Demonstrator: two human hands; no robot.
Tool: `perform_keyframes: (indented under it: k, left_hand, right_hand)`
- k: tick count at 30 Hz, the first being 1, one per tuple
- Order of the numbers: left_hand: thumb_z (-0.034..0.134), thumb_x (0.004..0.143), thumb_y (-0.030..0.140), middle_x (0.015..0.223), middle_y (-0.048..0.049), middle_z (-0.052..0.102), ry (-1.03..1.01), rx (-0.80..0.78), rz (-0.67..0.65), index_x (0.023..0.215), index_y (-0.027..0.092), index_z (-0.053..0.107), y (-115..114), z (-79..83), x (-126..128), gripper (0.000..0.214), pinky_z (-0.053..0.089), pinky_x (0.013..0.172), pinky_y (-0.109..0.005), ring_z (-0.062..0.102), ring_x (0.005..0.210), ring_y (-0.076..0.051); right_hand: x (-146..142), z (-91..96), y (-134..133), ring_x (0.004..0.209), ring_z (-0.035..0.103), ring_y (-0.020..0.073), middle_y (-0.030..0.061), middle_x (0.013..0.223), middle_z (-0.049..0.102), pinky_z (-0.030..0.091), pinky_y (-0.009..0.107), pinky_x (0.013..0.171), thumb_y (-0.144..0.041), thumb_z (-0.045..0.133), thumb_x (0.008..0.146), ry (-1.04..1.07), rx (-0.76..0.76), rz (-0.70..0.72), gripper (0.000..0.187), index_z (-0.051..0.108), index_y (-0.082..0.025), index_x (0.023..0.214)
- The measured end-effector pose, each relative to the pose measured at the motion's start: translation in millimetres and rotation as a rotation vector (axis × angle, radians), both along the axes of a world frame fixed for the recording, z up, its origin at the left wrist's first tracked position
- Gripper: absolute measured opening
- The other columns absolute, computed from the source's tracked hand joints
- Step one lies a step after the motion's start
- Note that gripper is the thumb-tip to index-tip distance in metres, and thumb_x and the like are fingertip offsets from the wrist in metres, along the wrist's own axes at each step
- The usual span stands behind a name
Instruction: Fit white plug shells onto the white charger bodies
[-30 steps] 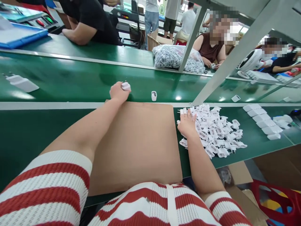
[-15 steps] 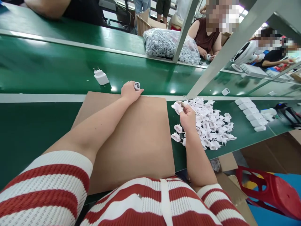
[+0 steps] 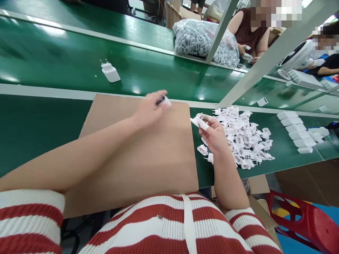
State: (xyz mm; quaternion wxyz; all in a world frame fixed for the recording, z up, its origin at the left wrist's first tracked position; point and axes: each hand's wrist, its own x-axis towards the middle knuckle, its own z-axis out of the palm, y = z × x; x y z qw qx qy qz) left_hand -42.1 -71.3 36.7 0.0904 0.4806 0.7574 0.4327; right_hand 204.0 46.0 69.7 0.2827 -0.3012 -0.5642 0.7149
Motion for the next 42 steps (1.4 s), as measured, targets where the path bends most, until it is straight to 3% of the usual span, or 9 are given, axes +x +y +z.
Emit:
perform_keyframes:
  k: [3,7,10,13,15,18,21,31,42]
  left_hand:
    - [0.06,0.095,0.043,0.127,-0.0084,0.068,-0.102,-0.122,-0.278,0.149,0.023,0.052,-36.3,4.4,49.2,0.058,0.05,0.106,-0.041,0.062,0.117,-0.028]
    - [0.061,0.095,0.04,0.124,-0.0113,0.068,-0.158,-0.1,-0.351,0.151,0.021,0.049,-57.9,-8.7,82.8,0.06,0.053,0.101,-0.043,0.062,0.115,-0.028]
    - [0.076,0.085,0.045,0.129,-0.0116,0.065,-0.233,-0.017,-0.32,0.139,0.019,0.058,-58.6,-18.1,79.8,0.063,0.054,0.099,-0.041,0.061,0.116,-0.028]
    - [0.074,0.087,0.044,0.111,-0.0086,0.069,-0.243,0.013,-0.347,0.112,0.02,0.071,-59.4,-19.4,70.2,0.035,0.054,0.097,-0.039,0.064,0.106,-0.026]
    - [0.07,0.09,0.043,0.103,-0.0078,0.07,-0.233,0.035,-0.358,0.106,0.019,0.073,-61.3,-18.5,66.1,0.028,0.053,0.094,-0.039,0.064,0.101,-0.025]
    - [0.069,0.091,0.043,0.102,-0.0081,0.071,-0.218,0.073,-0.373,0.104,0.019,0.072,-63.2,-19.9,64.5,0.027,0.053,0.091,-0.038,0.065,0.099,-0.025]
    - [0.068,0.092,0.043,0.101,-0.0076,0.071,-0.216,0.087,-0.375,0.102,0.019,0.072,-62.9,-23.3,64.9,0.026,0.052,0.091,-0.037,0.064,0.099,-0.025]
    - [0.063,0.09,0.046,0.102,-0.0075,0.069,-0.287,-0.02,-0.366,0.098,0.021,0.073,-62.4,-21.4,63.9,0.029,0.05,0.097,-0.041,0.062,0.103,-0.028]
    - [0.064,0.088,0.045,0.1,-0.0076,0.068,-0.304,-0.031,-0.357,0.093,0.021,0.072,-62.4,-22.0,65.2,0.026,0.049,0.095,-0.042,0.061,0.101,-0.029]
  right_hand:
    - [0.0,-1.0,-8.1,0.073,0.071,0.0124,0.0003,0.105,0.075,0.06,0.026,0.066,-0.043,0.087,0.072,0.01,0.045,0.064,0.044,0.073,-0.026,0.11]
    - [-6.6,-9.8,-19.4,0.079,0.071,0.0155,0.0029,0.103,0.076,0.062,0.031,0.072,-0.042,0.089,0.071,-0.029,0.177,0.132,0.037,0.074,-0.024,0.1]
    - [-10.9,-16.0,-27.0,0.078,0.068,0.016,0.0042,0.097,0.075,0.061,0.034,0.076,-0.039,0.082,0.08,-0.165,0.48,0.11,0.026,0.075,-0.022,0.099]
    - [-9.6,-11.3,-35.7,0.087,0.068,0.0164,0.008,0.122,0.071,0.061,0.037,0.085,-0.035,0.066,0.094,-0.235,0.825,0.096,0.031,0.072,-0.025,0.122]
    - [-6.4,-4.6,-42.1,0.093,0.069,0.017,0.0096,0.134,0.065,0.061,0.037,0.087,-0.033,0.06,0.098,-0.236,0.931,0.117,0.041,0.063,-0.028,0.138]
    - [-2.5,1.4,-49.7,0.097,0.069,0.0202,0.0082,0.125,0.069,0.061,0.039,0.088,-0.029,0.061,0.097,-0.269,1.063,0.158,0.05,0.055,-0.03,0.147]
    - [-3.8,-1.7,-52.3,0.102,0.068,0.0241,0.0058,0.11,0.073,0.06,0.043,0.091,-0.022,0.063,0.095,-0.308,1.244,0.219,0.047,0.06,-0.033,0.14]
    - [-15.8,-10.9,-55.6,0.106,0.072,0.0229,0.0054,0.116,0.076,0.06,0.04,0.093,-0.029,0.056,0.102,-0.36,1.251,0.242,0.025,0.071,-0.031,0.122]
    - [-19.2,-13.1,-59.9,0.111,0.069,0.0241,0.0057,0.117,0.075,0.056,0.04,0.098,-0.024,0.055,0.101,-0.479,1.261,0.297,0.026,0.071,-0.031,0.12]
